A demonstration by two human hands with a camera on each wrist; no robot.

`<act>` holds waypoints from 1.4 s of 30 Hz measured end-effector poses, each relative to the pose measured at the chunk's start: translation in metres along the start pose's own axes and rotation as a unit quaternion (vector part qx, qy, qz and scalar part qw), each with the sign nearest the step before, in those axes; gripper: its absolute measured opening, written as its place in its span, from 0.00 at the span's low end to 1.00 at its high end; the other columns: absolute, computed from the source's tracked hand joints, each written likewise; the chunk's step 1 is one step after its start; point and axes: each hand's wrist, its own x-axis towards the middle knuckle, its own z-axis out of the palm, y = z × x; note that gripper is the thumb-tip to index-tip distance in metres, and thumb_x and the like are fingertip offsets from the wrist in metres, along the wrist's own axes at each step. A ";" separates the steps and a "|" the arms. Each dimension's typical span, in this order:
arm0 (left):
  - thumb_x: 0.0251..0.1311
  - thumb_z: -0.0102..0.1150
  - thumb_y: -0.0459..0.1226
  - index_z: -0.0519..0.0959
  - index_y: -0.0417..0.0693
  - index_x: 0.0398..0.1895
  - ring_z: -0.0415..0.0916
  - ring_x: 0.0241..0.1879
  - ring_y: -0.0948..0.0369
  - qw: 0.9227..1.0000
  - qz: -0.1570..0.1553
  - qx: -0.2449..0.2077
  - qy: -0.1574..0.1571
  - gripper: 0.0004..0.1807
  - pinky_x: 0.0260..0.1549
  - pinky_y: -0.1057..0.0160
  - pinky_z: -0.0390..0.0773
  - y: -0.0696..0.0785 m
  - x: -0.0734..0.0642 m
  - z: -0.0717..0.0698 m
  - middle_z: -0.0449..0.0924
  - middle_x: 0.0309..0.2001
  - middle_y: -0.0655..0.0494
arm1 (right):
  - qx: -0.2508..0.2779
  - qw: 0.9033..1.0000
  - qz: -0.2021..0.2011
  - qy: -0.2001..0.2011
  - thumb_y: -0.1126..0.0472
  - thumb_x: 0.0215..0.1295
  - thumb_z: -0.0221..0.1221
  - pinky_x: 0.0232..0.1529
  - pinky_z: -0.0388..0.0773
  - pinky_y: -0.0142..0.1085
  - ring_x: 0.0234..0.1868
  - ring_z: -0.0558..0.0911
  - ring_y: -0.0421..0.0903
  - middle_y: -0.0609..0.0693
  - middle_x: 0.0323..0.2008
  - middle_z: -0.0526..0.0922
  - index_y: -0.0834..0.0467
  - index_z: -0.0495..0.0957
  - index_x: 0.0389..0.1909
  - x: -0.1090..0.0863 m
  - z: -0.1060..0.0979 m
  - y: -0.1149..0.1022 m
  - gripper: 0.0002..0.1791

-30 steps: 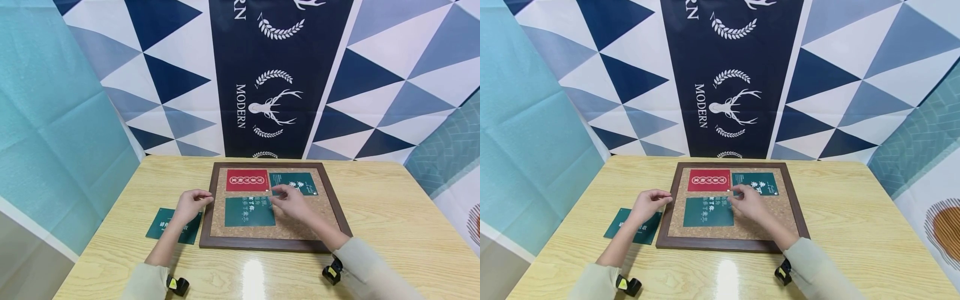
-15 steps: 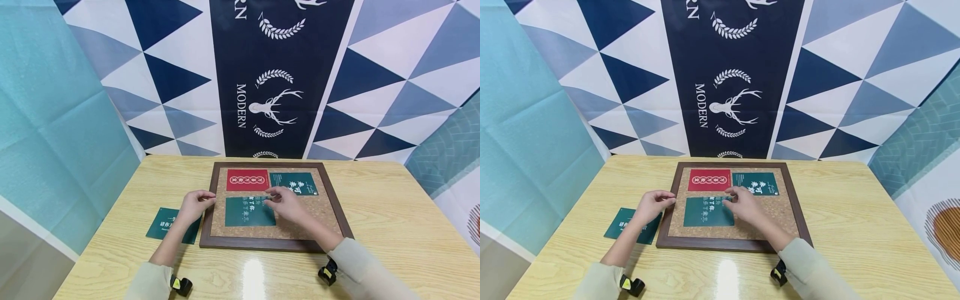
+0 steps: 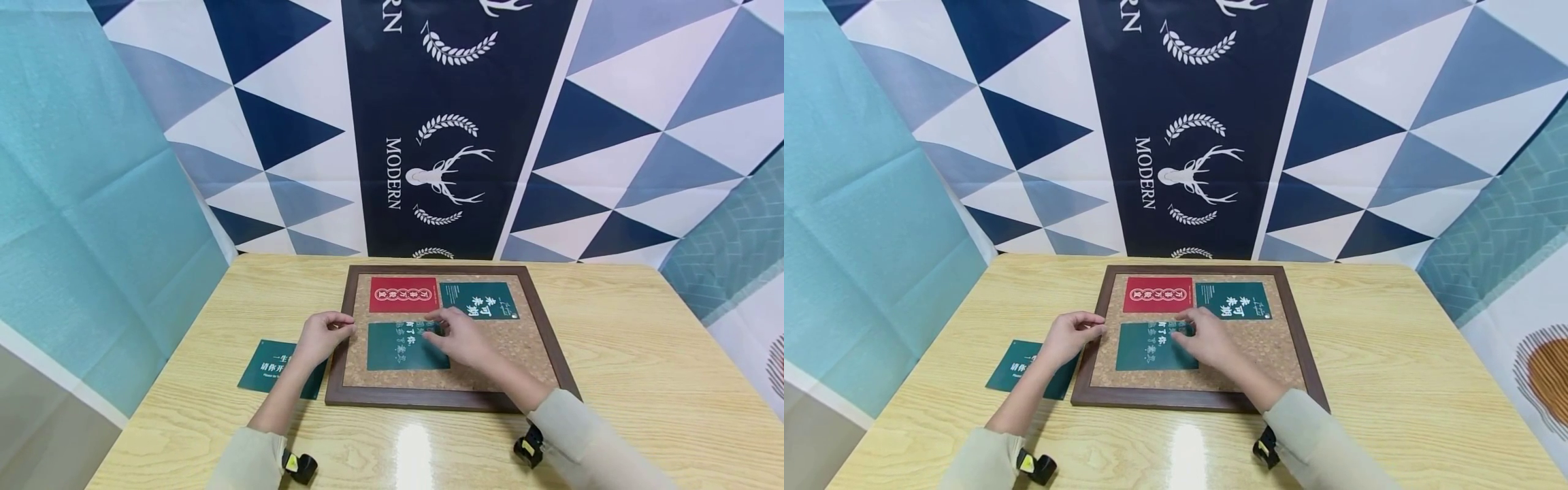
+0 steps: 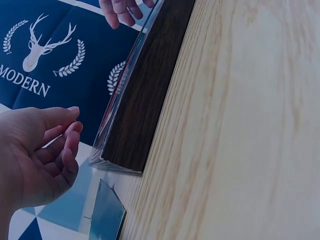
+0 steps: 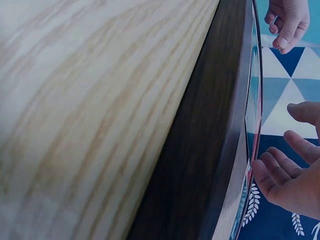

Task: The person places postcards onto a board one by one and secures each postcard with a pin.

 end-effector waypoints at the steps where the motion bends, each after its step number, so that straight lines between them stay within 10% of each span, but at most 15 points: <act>1: 0.56 0.64 0.36 0.84 0.44 0.36 0.71 0.29 0.60 1.000 0.000 0.000 -0.001 0.07 0.25 0.67 0.73 0.000 0.000 0.001 0.82 0.33 0.51 | -0.001 1.000 -0.001 -0.001 0.53 0.59 0.63 0.42 0.76 0.42 0.44 0.75 0.48 0.53 0.46 0.77 0.55 0.78 0.51 0.000 0.001 0.000 0.20; 42: 0.55 0.65 0.38 0.84 0.47 0.34 0.74 0.28 0.63 0.999 0.007 0.020 -0.032 0.05 0.25 0.67 0.74 0.003 0.008 0.017 0.83 0.30 0.56 | -0.164 0.980 -0.106 -0.026 0.48 0.52 0.67 0.53 0.73 0.46 0.49 0.74 0.48 0.52 0.45 0.77 0.51 0.81 0.48 0.002 0.023 -0.009 0.22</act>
